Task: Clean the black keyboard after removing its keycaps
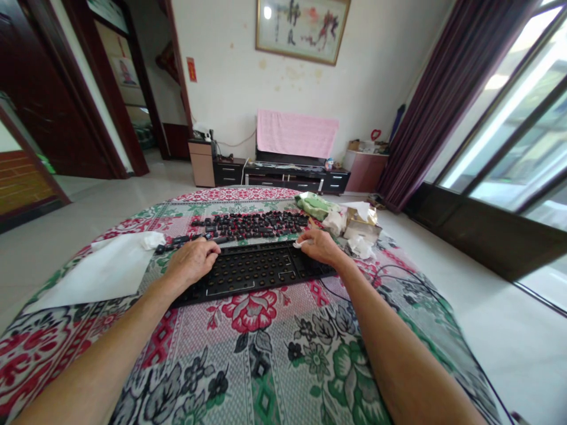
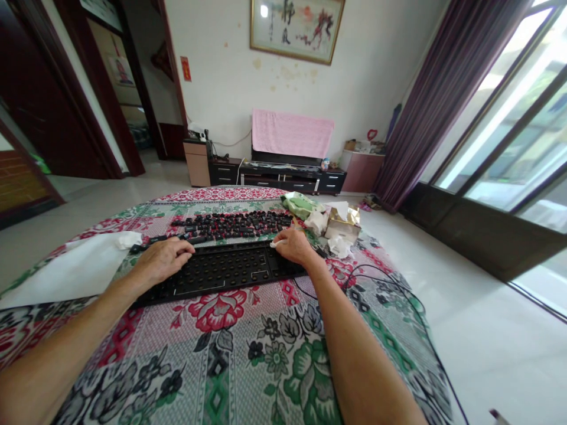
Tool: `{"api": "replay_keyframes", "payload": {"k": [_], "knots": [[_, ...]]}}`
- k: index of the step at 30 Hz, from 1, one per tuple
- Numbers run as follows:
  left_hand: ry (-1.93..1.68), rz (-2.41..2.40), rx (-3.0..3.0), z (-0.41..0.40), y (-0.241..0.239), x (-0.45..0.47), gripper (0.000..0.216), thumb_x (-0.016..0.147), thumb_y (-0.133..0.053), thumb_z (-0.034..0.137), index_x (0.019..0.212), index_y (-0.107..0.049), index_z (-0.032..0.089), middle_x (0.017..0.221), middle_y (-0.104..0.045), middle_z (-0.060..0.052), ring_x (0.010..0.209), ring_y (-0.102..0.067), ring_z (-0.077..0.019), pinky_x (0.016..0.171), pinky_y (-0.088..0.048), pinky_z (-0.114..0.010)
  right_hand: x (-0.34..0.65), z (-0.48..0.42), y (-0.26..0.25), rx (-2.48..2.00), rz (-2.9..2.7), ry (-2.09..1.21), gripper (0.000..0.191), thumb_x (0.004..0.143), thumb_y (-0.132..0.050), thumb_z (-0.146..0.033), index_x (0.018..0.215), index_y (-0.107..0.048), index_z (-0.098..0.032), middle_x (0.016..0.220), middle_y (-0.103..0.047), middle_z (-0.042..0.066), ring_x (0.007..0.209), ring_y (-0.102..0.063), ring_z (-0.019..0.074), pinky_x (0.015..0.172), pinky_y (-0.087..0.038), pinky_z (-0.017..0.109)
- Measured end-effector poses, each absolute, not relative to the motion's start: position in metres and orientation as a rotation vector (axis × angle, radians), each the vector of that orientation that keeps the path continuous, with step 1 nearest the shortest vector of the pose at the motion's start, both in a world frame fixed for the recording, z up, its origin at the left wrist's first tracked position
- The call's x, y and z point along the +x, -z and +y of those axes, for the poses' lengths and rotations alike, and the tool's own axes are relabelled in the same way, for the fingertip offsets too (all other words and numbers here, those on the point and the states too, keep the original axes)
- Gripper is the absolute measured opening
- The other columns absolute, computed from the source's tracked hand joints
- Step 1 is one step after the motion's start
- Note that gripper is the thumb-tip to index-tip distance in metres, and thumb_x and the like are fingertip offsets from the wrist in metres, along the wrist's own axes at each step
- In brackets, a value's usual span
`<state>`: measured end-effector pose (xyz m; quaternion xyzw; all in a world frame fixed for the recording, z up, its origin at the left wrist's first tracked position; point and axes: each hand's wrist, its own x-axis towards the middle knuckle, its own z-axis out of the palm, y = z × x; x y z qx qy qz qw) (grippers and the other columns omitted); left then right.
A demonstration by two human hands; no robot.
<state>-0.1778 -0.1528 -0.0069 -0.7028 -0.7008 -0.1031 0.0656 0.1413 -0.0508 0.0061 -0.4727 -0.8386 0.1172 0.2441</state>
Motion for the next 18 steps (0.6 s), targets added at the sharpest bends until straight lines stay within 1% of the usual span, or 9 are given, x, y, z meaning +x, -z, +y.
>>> {"api": "replay_keyframes", "payload": {"k": [3,5,11,14,18], "knots": [[0.313,-2.107,-2.127,-0.153,0.007,-0.178,0.029,0.080,-0.041,0.032,0.092,-0.066,0.025,0.084,-0.061,-0.003,0.078,-0.060,-0.0181,0.073,-0.042,-0.027,0.140,-0.051,-0.003,-1.173,-2.428,-0.252,0.026,0.067,-0.052,-0.017,0.083,-0.073,-0.018,0.079,-0.070,0.004,0.073,-0.061,0.0156,0.069,-0.044,0.022],[0.316,-2.100,-2.130,-0.153,0.007,-0.179,0.029,0.080,-0.041,0.032,0.092,-0.066,0.025,0.084,-0.061,-0.003,0.078,-0.060,-0.0175,0.073,-0.042,-0.026,0.139,-0.052,-0.003,-1.174,-2.465,-0.184,0.026,0.066,-0.052,-0.017,0.081,-0.073,-0.018,0.080,-0.070,0.005,0.076,-0.062,0.0169,0.071,-0.044,0.023],[0.326,-2.129,-2.139,-0.153,0.006,-0.179,0.028,0.080,-0.042,0.032,0.091,-0.066,0.025,0.085,-0.062,-0.003,0.079,-0.060,-0.0175,0.073,-0.042,-0.026,0.140,-0.056,-0.010,-1.391,-2.482,-0.159,0.021,0.066,-0.052,-0.020,0.073,-0.073,-0.019,0.069,-0.069,0.004,0.069,-0.062,0.0171,0.062,-0.042,0.022],[0.343,-2.137,-2.149,-0.153,0.006,-0.178,0.027,0.080,-0.042,0.031,0.089,-0.066,0.024,0.085,-0.062,-0.003,0.080,-0.059,-0.0179,0.074,-0.042,-0.027,0.139,-0.056,-0.013,-1.466,-2.501,-0.118,0.021,0.068,-0.051,-0.021,0.070,-0.072,-0.019,0.067,-0.068,0.004,0.068,-0.062,0.0177,0.061,-0.041,0.023],[0.354,-2.153,-2.146,-0.153,0.005,-0.178,0.025,0.080,-0.044,0.031,0.088,-0.067,0.024,0.085,-0.061,-0.003,0.080,-0.059,-0.0176,0.074,-0.042,-0.026,0.140,-0.055,-0.016,-1.548,-2.533,-0.076,0.022,0.067,-0.051,-0.019,0.072,-0.073,-0.019,0.068,-0.069,0.006,0.069,-0.063,0.0193,0.062,-0.042,0.024]]}}
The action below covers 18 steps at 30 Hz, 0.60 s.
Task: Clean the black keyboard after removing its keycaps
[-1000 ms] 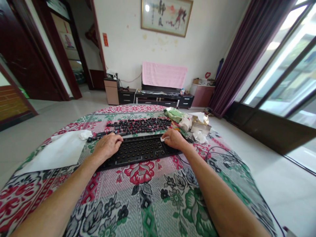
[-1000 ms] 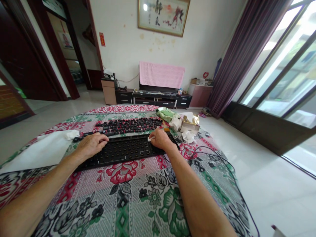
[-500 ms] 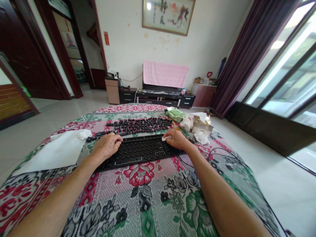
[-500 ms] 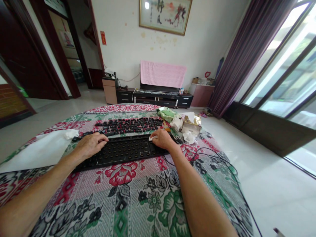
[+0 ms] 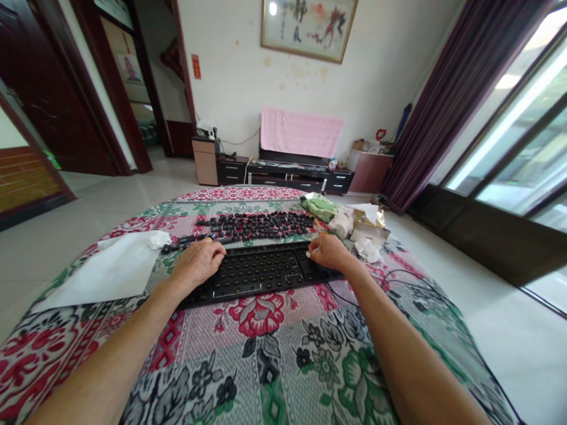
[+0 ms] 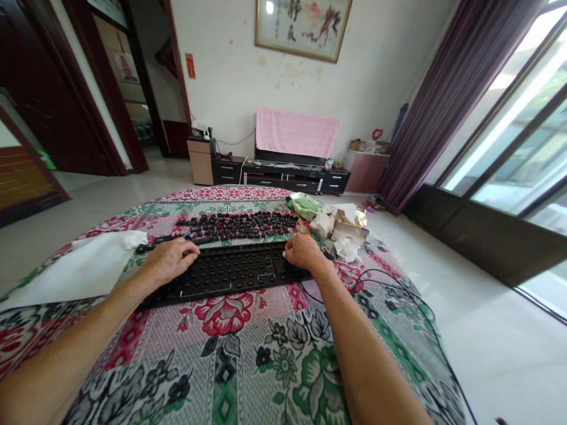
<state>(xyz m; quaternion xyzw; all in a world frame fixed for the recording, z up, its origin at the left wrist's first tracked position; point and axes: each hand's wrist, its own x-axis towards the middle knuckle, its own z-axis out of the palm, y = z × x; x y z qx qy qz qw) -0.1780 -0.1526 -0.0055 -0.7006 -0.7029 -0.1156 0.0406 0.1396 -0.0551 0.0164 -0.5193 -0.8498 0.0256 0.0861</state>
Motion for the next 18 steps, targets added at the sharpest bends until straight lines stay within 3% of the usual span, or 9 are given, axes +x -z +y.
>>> {"api": "replay_keyframes", "payload": {"k": [18], "knots": [[0.323,-2.177,-2.151,-0.155,-0.001,-0.173,0.026,0.081,-0.043,0.029,0.087,-0.067,0.024,0.086,-0.063,-0.004,0.082,-0.060,-0.0178,0.075,-0.042,-0.027,0.171,-0.043,-0.032,-1.091,-2.801,-0.521,0.034,0.072,-0.053,-0.017,0.100,-0.070,-0.020,0.096,-0.069,0.004,0.087,-0.061,0.0165,0.079,-0.044,0.024]]}}
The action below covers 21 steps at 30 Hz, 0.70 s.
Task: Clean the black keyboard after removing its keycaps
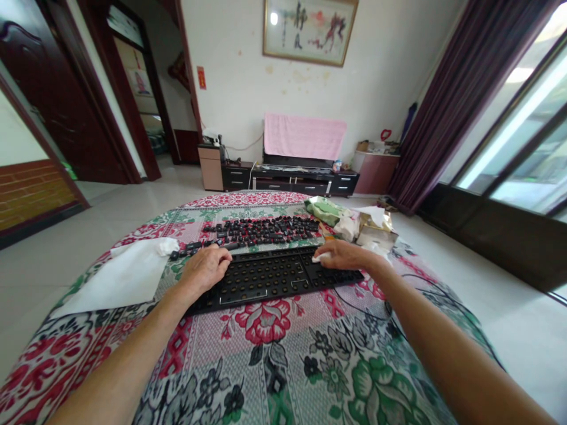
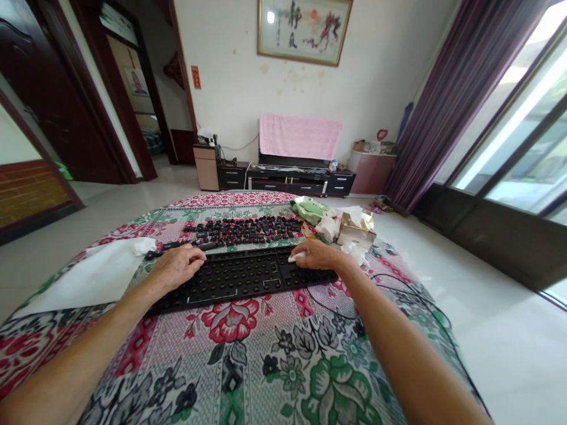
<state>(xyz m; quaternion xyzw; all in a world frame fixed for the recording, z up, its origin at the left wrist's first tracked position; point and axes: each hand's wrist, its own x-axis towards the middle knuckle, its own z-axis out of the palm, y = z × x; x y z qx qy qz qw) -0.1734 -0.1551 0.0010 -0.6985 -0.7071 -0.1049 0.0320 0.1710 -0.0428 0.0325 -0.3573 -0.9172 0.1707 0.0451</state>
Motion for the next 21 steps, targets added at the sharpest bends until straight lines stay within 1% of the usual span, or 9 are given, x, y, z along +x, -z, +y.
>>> {"api": "replay_keyframes", "payload": {"k": [2,5,8,10,13,17,21], "knots": [[0.300,-2.149,-2.189,-0.152,-0.003,-0.175,0.024,0.080,-0.045,0.026,0.086,-0.068,0.024,0.085,-0.064,-0.004,0.081,-0.059,-0.0173,0.075,-0.042,-0.027,0.175,-0.041,-0.035,-1.066,-2.822,-0.583,0.037,0.070,-0.057,-0.018,0.105,-0.069,-0.022,0.102,-0.068,0.004,0.090,-0.061,0.0171,0.081,-0.044,0.025],[0.228,-2.120,-2.296,-0.145,-0.012,-0.179,0.021,0.076,-0.048,0.024,0.083,-0.069,0.024,0.080,-0.065,-0.002,0.076,-0.059,-0.0170,0.072,-0.041,-0.027,0.179,-0.039,-0.037,-1.087,-2.825,-0.638,0.039,0.068,-0.060,-0.017,0.105,-0.069,-0.025,0.107,-0.066,0.004,0.094,-0.060,0.0182,0.085,-0.044,0.027],[0.177,-2.130,-2.430,-0.135,-0.023,-0.184,0.019,0.072,-0.052,0.023,0.079,-0.069,0.024,0.072,-0.065,0.000,0.069,-0.058,-0.0153,0.065,-0.040,-0.025,0.180,-0.034,-0.038,-1.075,-2.832,-0.662,0.037,0.068,-0.061,-0.017,0.103,-0.069,-0.025,0.106,-0.067,0.004,0.094,-0.061,0.0187,0.086,-0.044,0.029],[0.166,-2.149,-2.510,-0.129,-0.030,-0.189,0.018,0.068,-0.056,0.023,0.079,-0.070,0.024,0.067,-0.063,0.002,0.065,-0.057,-0.0134,0.060,-0.038,-0.023,0.180,-0.031,-0.038,-1.042,-2.849,-0.680,0.036,0.069,-0.060,-0.019,0.104,-0.069,-0.025,0.104,-0.067,0.004,0.094,-0.061,0.0191,0.086,-0.044,0.030],[0.143,-2.198,-2.573,-0.124,-0.037,-0.197,0.021,0.065,-0.060,0.025,0.082,-0.070,0.023,0.063,-0.060,0.003,0.060,-0.054,-0.0114,0.054,-0.035,-0.021,0.180,-0.028,-0.037,-1.001,-2.883,-0.685,0.032,0.076,-0.056,-0.027,0.106,-0.068,-0.024,0.106,-0.067,0.005,0.096,-0.060,0.0196,0.087,-0.044,0.031],[0.163,-2.265,-2.519,-0.124,-0.040,-0.207,0.021,0.065,-0.058,0.026,0.082,-0.070,0.022,0.064,-0.061,0.003,0.059,-0.053,-0.0112,0.055,-0.035,-0.021,0.181,-0.030,-0.031,-1.045,-2.850,-0.632,0.031,0.081,-0.051,-0.035,0.106,-0.067,-0.025,0.103,-0.066,0.006,0.095,-0.061,0.0198,0.085,-0.046,0.031],[0.173,-2.268,-2.531,-0.124,-0.035,-0.214,0.019,0.065,-0.056,0.021,0.076,-0.071,0.022,0.067,-0.065,0.002,0.062,-0.055,-0.0119,0.057,-0.036,-0.021,0.181,-0.032,-0.025,-1.091,-2.804,-0.621,0.032,0.083,-0.048,-0.037,0.106,-0.065,-0.022,0.102,-0.064,0.009,0.092,-0.060,0.0202,0.083,-0.047,0.032]]}}
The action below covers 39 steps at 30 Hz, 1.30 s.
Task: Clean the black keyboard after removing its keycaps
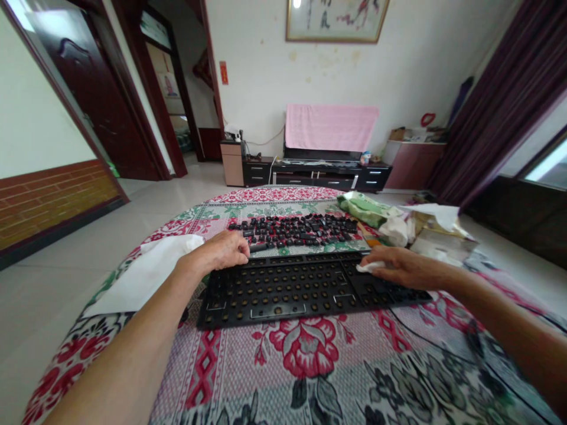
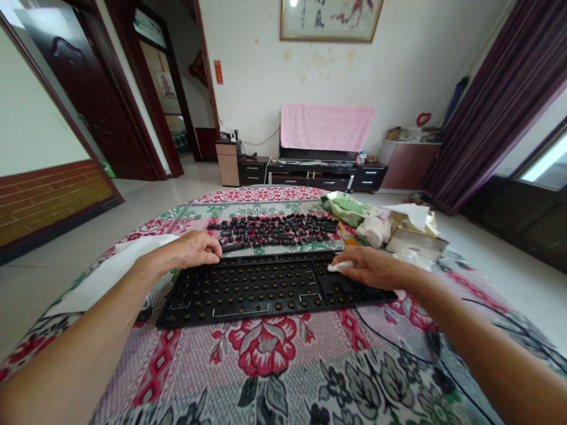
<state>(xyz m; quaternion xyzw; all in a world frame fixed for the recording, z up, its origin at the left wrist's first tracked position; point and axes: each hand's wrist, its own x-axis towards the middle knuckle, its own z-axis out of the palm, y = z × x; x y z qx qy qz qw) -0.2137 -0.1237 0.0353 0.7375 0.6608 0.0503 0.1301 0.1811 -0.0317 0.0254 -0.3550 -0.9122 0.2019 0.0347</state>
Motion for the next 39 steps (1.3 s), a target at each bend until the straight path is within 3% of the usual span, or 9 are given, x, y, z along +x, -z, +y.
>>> {"api": "replay_keyframes", "payload": {"k": [8,12,18,23,34,39], "knots": [[-0.122,1.903,2.144,-0.119,-0.029,-0.217,0.018,0.064,-0.053,0.024,0.070,-0.070,0.022,0.063,-0.064,0.004,0.061,-0.055,-0.0118,0.057,-0.036,-0.022,0.170,-0.039,-0.036,-1.177,-2.811,-0.479,0.026,0.076,-0.050,-0.022,0.095,-0.068,-0.020,0.095,-0.067,0.007,0.088,-0.060,0.0197,0.083,-0.045,0.032],[-0.082,1.938,2.142,-0.116,-0.028,-0.218,0.019,0.065,-0.052,0.025,0.071,-0.069,0.022,0.062,-0.062,0.003,0.061,-0.055,-0.0124,0.058,-0.036,-0.022,0.156,-0.035,-0.055,-1.311,-2.833,-0.310,0.025,0.069,-0.051,-0.010,0.082,-0.071,-0.017,0.081,-0.068,0.006,0.074,-0.060,0.0171,0.072,-0.045,0.028],[-0.053,1.939,2.141,-0.116,-0.027,-0.219,0.020,0.066,-0.052,0.027,0.073,-0.069,0.022,0.064,-0.062,0.002,0.063,-0.054,-0.0127,0.058,-0.035,-0.022,0.098,-0.042,-0.043,-0.998,-2.592,-0.145,0.027,0.079,-0.048,-0.018,0.092,-0.070,-0.019,0.088,-0.066,0.005,0.079,-0.058,0.0149,0.075,-0.042,0.025],[-0.075,1.930,2.145,-0.115,-0.024,-0.222,0.020,0.066,-0.052,0.028,0.074,-0.069,0.022,0.065,-0.063,0.003,0.063,-0.054,-0.0125,0.057,-0.035,-0.022,0.063,-0.048,-0.011,-0.850,-2.639,-0.096,0.027,0.077,-0.047,-0.011,0.091,-0.069,-0.019,0.084,-0.061,0.006,0.080,-0.056,0.0151,0.077,-0.042,0.025],[-0.104,1.893,2.078,-0.117,-0.026,-0.223,0.025,0.065,-0.051,0.033,0.075,-0.069,0.019,0.064,-0.060,0.002,0.062,-0.051,-0.0126,0.057,-0.033,-0.022,0.098,-0.040,-0.022,-1.267,-2.613,-0.095,0.025,0.069,-0.050,-0.012,0.080,-0.072,-0.018,0.080,-0.066,0.007,0.074,-0.058,0.0176,0.070,-0.041,0.025],[-0.075,2.005,2.024,-0.119,-0.027,-0.221,0.025,0.066,-0.053,0.036,0.075,-0.069,0.018,0.060,-0.056,0.001,0.058,-0.049,-0.0120,0.053,-0.031,-0.023,0.074,-0.051,-0.016,-0.949,-2.508,-0.098,0.024,0.077,-0.049,-0.015,0.091,-0.068,-0.017,0.083,-0.061,0.006,0.076,-0.055,0.0151,0.072,-0.040,0.025]]}}
